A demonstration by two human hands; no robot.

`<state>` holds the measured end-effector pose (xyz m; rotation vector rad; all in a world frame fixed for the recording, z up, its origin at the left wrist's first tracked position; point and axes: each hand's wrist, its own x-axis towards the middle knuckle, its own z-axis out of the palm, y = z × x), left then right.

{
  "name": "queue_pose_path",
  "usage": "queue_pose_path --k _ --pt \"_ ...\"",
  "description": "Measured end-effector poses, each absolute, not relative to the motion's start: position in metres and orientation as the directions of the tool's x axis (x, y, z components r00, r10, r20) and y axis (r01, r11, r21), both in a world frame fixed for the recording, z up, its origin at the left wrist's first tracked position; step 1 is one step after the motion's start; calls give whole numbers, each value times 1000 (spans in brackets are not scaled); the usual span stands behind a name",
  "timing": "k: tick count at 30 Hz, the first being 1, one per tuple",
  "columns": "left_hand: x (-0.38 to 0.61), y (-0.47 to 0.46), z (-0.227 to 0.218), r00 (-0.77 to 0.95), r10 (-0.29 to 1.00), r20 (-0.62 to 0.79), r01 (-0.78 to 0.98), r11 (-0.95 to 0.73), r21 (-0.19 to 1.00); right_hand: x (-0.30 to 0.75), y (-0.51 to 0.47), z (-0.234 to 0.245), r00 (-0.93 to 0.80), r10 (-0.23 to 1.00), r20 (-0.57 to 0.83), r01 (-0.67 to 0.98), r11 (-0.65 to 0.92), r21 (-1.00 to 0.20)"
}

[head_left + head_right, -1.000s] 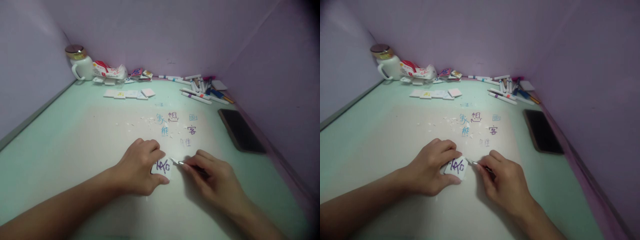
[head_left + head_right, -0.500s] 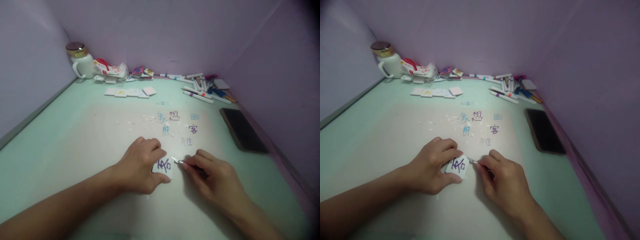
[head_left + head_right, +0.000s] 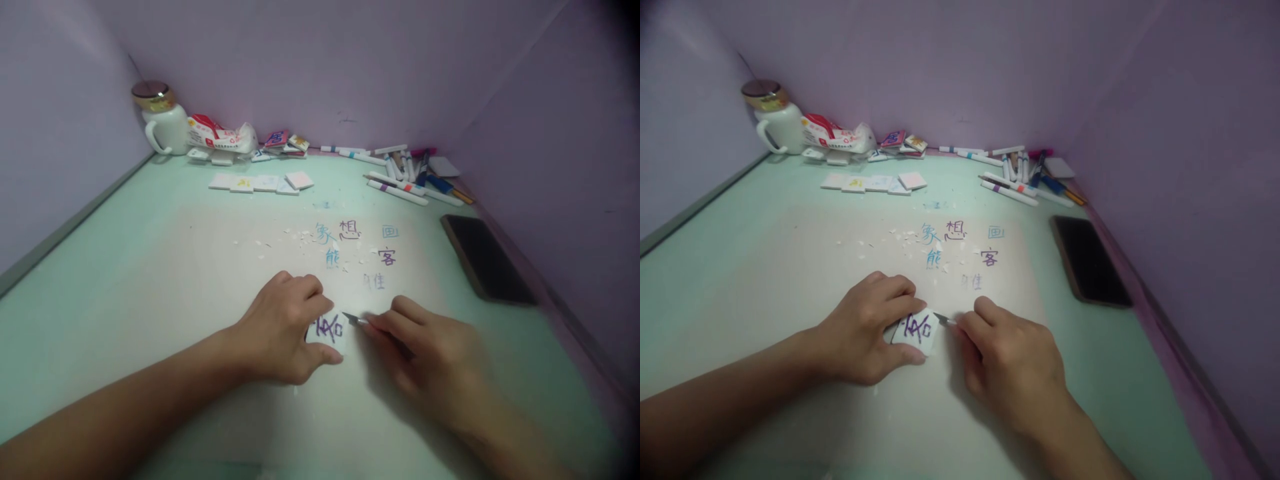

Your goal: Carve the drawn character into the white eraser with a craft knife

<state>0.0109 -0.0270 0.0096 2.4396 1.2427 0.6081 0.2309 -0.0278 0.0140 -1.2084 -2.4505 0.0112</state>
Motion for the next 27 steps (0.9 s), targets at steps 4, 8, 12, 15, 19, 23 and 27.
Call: queue_pose_path --k 4,8,12,15,19,23,27 --pt "11 -26 10 531 822 208 681 -559 473 231 -28 16 -564 757 330 757 634 -158" --pt "10 -25 10 535 818 212 675 -565 475 234 -20 19 -614 747 255 708 664 -240" --pt "10 -26 11 538 817 207 671 -563 482 239 -10 20 -670 714 204 663 698 -270" --pt "11 -26 12 540 816 207 671 -566 480 240 -5 19 -681 715 160 624 680 -385" --pt "11 -25 12 540 815 213 672 -569 474 240 -4 20 -686 711 155 614 680 -400" --pt "11 -24 11 539 815 215 669 -568 479 238 -11 21 -678 704 214 658 710 -252" --pt "11 -25 11 541 811 222 666 -574 476 237 -17 19 -638 710 298 700 696 -159"
